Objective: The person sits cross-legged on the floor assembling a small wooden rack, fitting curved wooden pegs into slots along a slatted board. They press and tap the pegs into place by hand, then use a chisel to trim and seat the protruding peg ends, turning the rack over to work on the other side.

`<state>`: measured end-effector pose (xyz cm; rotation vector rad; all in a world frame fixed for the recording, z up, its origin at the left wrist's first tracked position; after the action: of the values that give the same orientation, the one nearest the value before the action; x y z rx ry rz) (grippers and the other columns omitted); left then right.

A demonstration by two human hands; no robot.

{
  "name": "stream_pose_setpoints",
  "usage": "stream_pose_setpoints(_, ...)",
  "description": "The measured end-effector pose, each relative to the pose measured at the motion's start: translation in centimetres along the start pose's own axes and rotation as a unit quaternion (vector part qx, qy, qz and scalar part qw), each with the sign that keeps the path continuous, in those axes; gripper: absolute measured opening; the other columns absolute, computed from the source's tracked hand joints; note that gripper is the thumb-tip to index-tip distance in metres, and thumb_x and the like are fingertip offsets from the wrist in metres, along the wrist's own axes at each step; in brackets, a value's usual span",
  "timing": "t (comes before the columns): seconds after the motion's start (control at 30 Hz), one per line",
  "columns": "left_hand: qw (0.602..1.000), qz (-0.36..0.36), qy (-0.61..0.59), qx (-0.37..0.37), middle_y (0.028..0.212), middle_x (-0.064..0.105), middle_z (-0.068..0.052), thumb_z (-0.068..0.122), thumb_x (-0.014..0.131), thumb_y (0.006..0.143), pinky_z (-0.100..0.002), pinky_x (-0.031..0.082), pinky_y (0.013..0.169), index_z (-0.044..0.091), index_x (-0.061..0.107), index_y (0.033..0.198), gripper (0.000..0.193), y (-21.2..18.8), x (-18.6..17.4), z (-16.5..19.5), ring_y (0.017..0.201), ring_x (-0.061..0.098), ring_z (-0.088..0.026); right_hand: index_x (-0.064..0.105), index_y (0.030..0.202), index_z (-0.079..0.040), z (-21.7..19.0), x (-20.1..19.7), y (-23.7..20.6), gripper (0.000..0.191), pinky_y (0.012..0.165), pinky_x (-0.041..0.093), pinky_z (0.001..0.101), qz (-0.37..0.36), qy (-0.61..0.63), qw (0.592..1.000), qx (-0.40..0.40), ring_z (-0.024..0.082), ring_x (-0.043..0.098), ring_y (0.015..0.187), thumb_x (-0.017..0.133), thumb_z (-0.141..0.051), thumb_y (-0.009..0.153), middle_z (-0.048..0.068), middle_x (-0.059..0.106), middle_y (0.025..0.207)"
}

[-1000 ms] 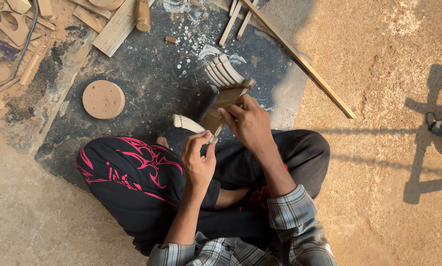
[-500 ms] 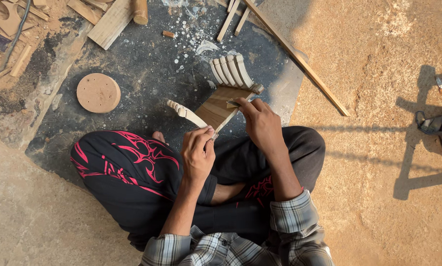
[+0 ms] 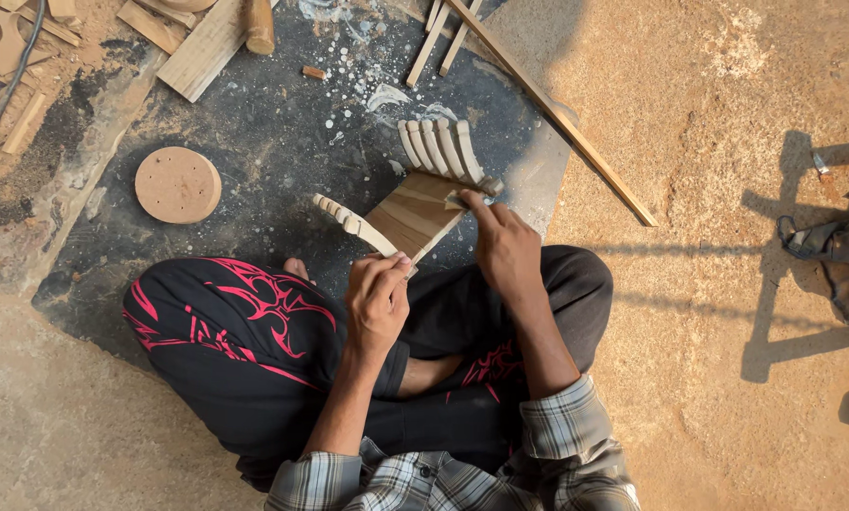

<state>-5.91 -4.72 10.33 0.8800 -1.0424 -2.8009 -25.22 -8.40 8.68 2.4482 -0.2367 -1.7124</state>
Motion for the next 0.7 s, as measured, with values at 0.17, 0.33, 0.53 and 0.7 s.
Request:
stream_pose_setpoints(0.17,1.0,0.009,-0.014,0.026,0.106,0.07,-0.008,-0.014,0.075,0.083,-0.04,0.058,0.09,0.001,0.07,0.105,0.027,0.3,0.4,0.6,0.101,0.067,-0.029,0.06,0.141,-0.014,-4.3,0.6,-3.2,0.057,0.067,0.055,0.0425,-0.002,0.171,0.983,-0.073,0.032,0.064,0.077,0.057,0.004,0.088,0.011,0.059,0.087)
stream_pose_setpoints(0.33,0.999,-0.003,-0.019,0.035,0.105,0.07,-0.01,-0.015,0.075,0.083,-0.039,0.057,0.085,-0.001,0.07,0.103,0.025,-0.3,0.2,0.7,0.097,0.065,-0.028,0.062,0.136,-0.014,-4.7,1.3,-3.8,0.053,0.063,0.053,0.0432,0.006,0.089,0.987,-0.133,0.029,0.064,0.072,0.065,-0.003,0.084,0.009,0.058,0.078)
stream_pose_setpoints(0.53,0.997,0.017,-0.016,0.072,0.104,0.069,-0.008,-0.012,0.077,0.085,-0.042,0.059,0.091,0.0,0.071,0.101,0.02,0.1,0.5,1.4,0.098,0.066,-0.027,0.061,0.138,-0.013,-0.5,0.2,-2.3,0.05,0.063,0.052,0.0415,0.055,0.122,0.991,-0.013,0.031,0.064,0.071,0.061,0.001,0.09,0.01,0.059,0.082)
stream_pose_setpoints(0.7,0.998,-0.001,-0.007,0.066,0.103,0.069,-0.008,-0.008,0.078,0.088,-0.042,0.059,0.091,-0.001,0.072,0.099,0.014,-0.1,0.4,1.0,0.098,0.066,-0.028,0.059,0.14,-0.009,-4.7,1.8,-4.2,0.052,0.06,0.053,0.0436,-0.037,0.134,0.987,-0.084,0.033,0.064,0.067,0.065,-0.001,0.089,0.012,0.059,0.078)
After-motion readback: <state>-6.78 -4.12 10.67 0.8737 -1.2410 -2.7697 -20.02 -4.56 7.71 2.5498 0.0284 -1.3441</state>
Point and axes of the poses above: each hand's wrist, its own y-axis towards the middle knuckle, its own x-axis out of the palm, z = x × y, the point moved 10 cm from there along y, towards the middle knuckle
